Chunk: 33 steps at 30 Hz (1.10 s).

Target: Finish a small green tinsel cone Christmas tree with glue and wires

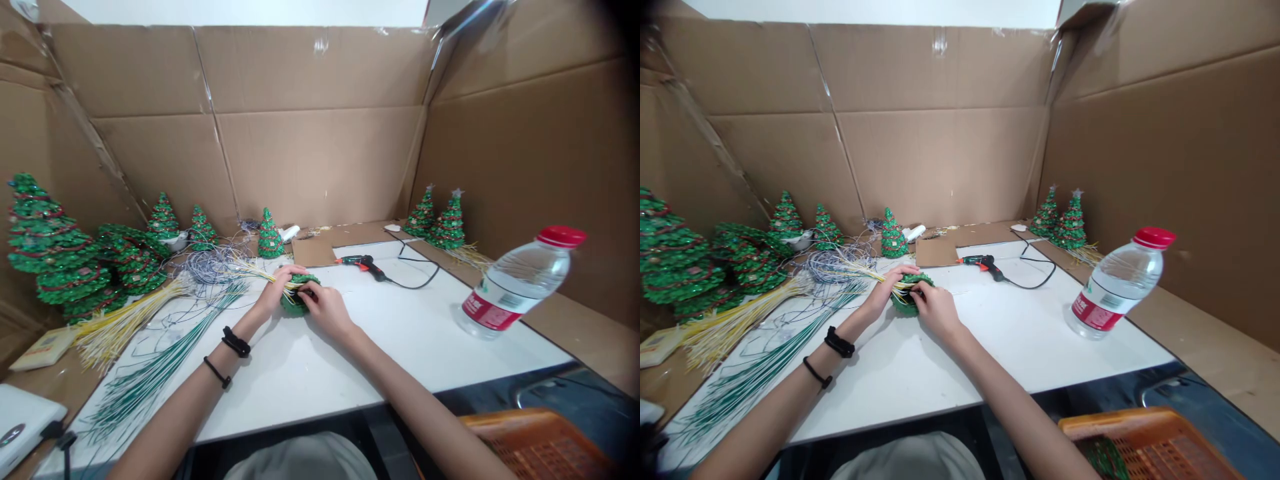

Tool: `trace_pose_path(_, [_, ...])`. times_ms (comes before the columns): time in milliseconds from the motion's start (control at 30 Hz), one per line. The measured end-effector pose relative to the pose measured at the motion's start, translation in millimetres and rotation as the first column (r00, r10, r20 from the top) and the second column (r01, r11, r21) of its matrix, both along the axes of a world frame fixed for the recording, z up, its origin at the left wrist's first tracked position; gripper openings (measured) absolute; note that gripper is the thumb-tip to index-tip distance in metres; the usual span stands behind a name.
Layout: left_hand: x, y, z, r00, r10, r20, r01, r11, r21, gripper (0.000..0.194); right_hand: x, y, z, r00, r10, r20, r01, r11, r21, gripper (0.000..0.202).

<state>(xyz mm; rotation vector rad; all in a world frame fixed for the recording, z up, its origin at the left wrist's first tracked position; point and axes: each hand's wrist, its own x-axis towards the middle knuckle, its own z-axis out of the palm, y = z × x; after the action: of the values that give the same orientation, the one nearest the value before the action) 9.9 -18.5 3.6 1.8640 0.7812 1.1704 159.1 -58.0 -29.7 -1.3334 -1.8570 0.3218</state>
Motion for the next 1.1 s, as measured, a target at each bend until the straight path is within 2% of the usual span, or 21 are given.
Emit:
trace_pose_path(100, [0,2,-1.5,1.0,0.001,-0.001,-0.001,1.0,-0.003,0.033,-1,2,-2.7,0.983,0.031,-0.18,-0.036,0.999,-0.028,0.013])
trace_pose_path(167, [0,2,-1.3,1.0,0.007,-0.013,-0.007,1.0,0.0,0.033,0,2,-4.8,0.973,0.041,-0.228,-0.048,0.998,-0.028,0.013])
trace_pose_path(333, [1,0,0.5,0.999,0.016,-0.03,-0.016,1.0,-0.002,0.033,1,0,-6.2,0.985,0.052,-0.164,-0.048,0.998,0.031,0.015])
trace_pose_path(467, [2,0,-0.9,0.999,0.028,-0.023,-0.028,1.0,-0.009,0.033,2,-2,-3.7,0.995,0.023,-0.1,-0.021,1.0,0.023,0.014])
trace_pose_path(700, [3,-2,-1.2,1.0,0.008,-0.002,-0.008,1.0,0.0,0.033,-4,-1,-2.1,0.996,-0.071,0.048,0.071,0.997,0.008,0.016])
trace_pose_path(833, [5,-1,-4.3,0.998,0.059,-0.03,-0.059,0.998,0.028,0.034,-12,1,-3.6,0.982,-0.169,0.083,0.17,0.985,-0.007,0.019])
trace_pose_path(967, [5,3,-8.7,0.994,0.086,-0.065,-0.081,0.994,0.073,0.036,-17,2,-6.1,0.974,-0.219,0.06,0.221,0.975,-0.026,0.017])
trace_pose_path(1100, [2,3,-9.8,0.994,0.069,-0.088,-0.059,0.992,0.111,0.036,-7,-4,-5.9,0.988,-0.121,-0.099,0.126,0.991,0.049,0.016])
